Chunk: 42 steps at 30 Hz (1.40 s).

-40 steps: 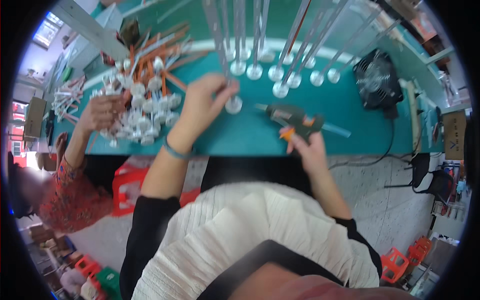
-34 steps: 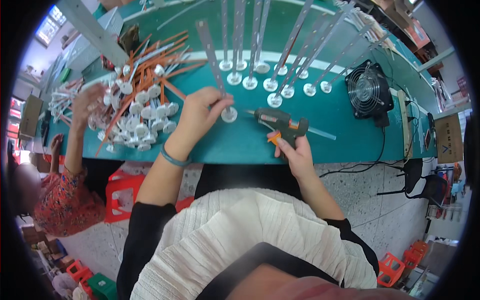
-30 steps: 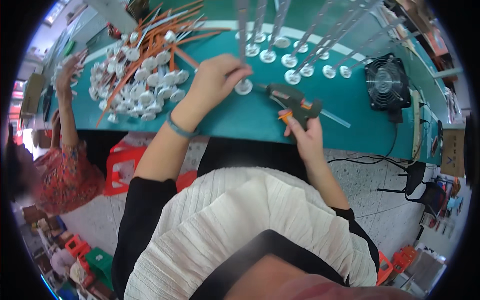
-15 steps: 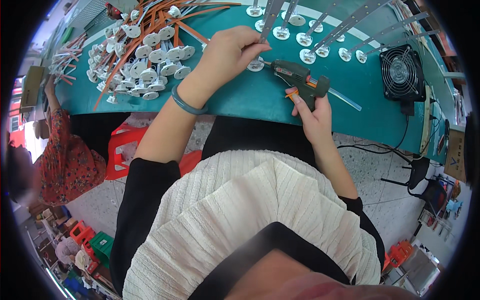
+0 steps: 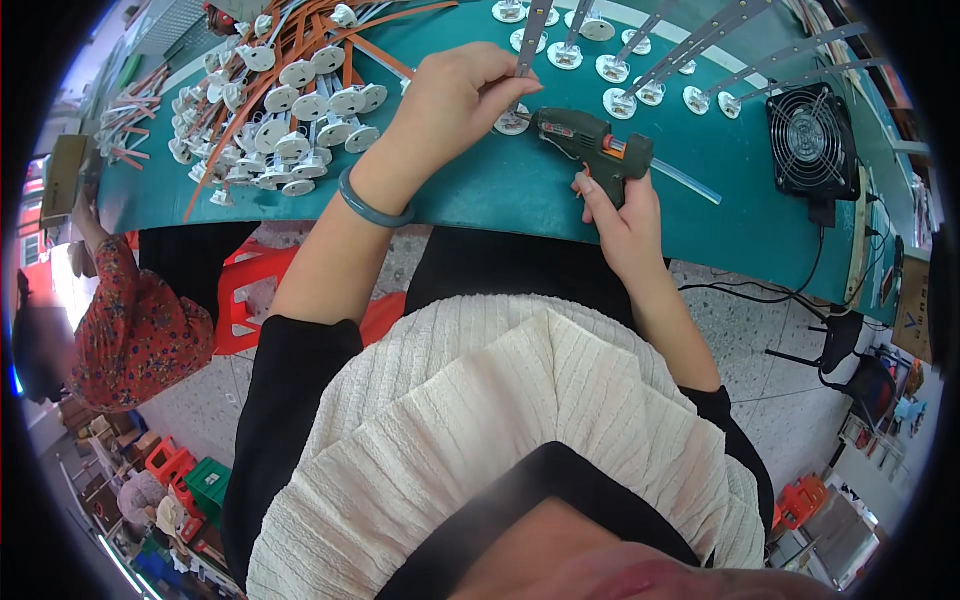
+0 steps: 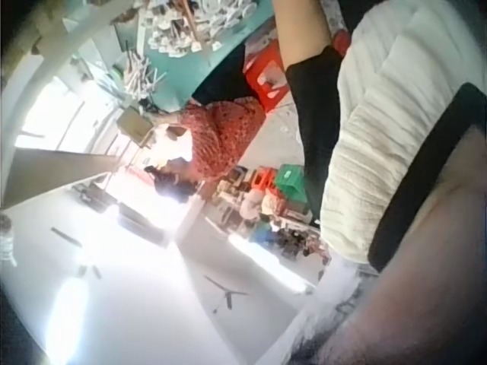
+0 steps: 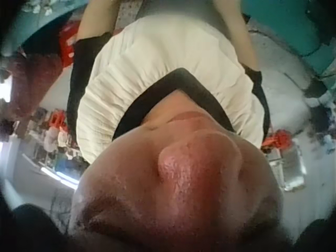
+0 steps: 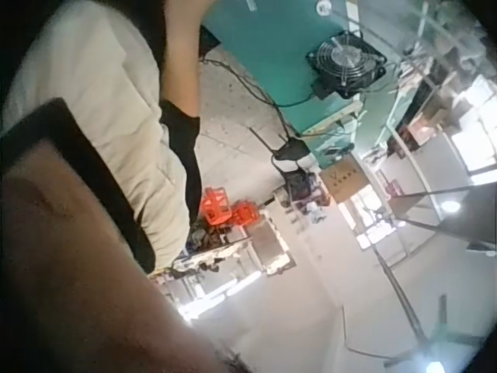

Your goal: The worker uses a hot glue gun to attach LED strips to circular mounting bases on a factory assembly line.

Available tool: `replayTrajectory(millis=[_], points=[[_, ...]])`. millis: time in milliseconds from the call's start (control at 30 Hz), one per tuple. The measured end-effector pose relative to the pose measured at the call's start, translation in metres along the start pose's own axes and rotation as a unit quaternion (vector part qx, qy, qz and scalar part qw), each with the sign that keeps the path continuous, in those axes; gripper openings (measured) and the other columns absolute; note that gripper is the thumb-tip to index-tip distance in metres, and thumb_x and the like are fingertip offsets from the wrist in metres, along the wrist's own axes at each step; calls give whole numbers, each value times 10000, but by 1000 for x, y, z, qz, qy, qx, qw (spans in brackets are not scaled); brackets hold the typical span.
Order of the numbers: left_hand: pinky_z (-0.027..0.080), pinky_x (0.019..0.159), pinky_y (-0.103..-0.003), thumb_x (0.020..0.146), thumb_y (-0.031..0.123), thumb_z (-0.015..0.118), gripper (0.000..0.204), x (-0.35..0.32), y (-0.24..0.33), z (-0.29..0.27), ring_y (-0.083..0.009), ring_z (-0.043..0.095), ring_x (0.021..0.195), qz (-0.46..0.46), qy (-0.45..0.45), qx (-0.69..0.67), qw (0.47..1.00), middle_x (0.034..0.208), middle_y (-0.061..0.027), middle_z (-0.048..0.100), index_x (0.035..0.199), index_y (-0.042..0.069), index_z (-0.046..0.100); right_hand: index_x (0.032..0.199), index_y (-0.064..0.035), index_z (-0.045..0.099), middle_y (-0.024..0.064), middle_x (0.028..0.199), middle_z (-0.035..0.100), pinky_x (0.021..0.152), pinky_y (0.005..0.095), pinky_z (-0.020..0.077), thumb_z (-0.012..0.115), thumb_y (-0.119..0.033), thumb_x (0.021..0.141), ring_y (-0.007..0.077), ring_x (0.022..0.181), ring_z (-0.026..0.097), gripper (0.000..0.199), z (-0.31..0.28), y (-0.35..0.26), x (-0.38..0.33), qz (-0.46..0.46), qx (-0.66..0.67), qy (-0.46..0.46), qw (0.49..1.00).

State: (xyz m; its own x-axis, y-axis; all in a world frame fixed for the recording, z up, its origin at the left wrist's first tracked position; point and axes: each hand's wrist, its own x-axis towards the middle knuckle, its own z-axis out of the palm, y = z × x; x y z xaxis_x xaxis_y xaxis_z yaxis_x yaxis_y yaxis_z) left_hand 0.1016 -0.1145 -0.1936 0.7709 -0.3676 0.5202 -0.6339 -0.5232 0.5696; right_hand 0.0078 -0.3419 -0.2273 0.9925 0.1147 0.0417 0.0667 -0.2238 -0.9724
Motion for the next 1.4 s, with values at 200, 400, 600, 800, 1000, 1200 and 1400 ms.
replayTrajectory(millis=[200,400,600,800,1000,1200,1400], points=[[479,572,-341,830,170,758,166,1,-2,3,-274,616,643,2,27,-21,999,741,-115,633,863,18,703,1188,13,525,63,887,625,558,221,432,633,-89,945,74,630,542,285,-1,-1,1,3,-2,4,1000],[505,608,-271,864,115,730,146,2,1,-1,-175,654,670,5,1,9,1000,823,-94,699,844,-24,690,1201,10,523,54,875,612,554,225,431,634,-87,945,74,628,542,296,-2,0,0,5,11,7,1000],[496,604,-276,866,117,730,162,2,3,-1,-180,635,661,5,6,-2,1000,809,-100,687,822,-29,673,1208,10,520,53,881,607,557,224,429,633,-84,945,72,626,541,301,-3,0,1,17,14,1,1000],[489,616,-306,886,130,708,164,1,5,-2,-217,629,675,13,-10,21,1000,809,-103,670,847,-24,669,1220,8,512,59,905,604,557,226,434,620,-77,948,74,637,542,304,-4,0,2,21,34,2,999],[493,706,-393,928,128,618,126,1,8,-1,-333,617,794,13,-37,-7,999,873,-143,609,952,4,623,1277,7,487,111,1057,659,579,222,445,586,-58,957,80,644,536,341,-9,4,3,36,137,-6,990],[486,753,-387,945,82,570,94,5,3,-9,-331,611,848,45,-108,-48,992,920,-149,581,989,0,584,1294,8,482,122,1085,668,586,217,447,572,-49,962,81,653,538,349,-10,5,0,42,154,-5,987],[484,752,-393,948,87,567,95,3,4,-6,-341,601,841,26,-108,-53,992,905,-153,575,987,1,582,1277,12,488,118,1051,665,577,218,445,579,-64,964,77,650,541,335,-8,2,2,39,118,-2,992]])
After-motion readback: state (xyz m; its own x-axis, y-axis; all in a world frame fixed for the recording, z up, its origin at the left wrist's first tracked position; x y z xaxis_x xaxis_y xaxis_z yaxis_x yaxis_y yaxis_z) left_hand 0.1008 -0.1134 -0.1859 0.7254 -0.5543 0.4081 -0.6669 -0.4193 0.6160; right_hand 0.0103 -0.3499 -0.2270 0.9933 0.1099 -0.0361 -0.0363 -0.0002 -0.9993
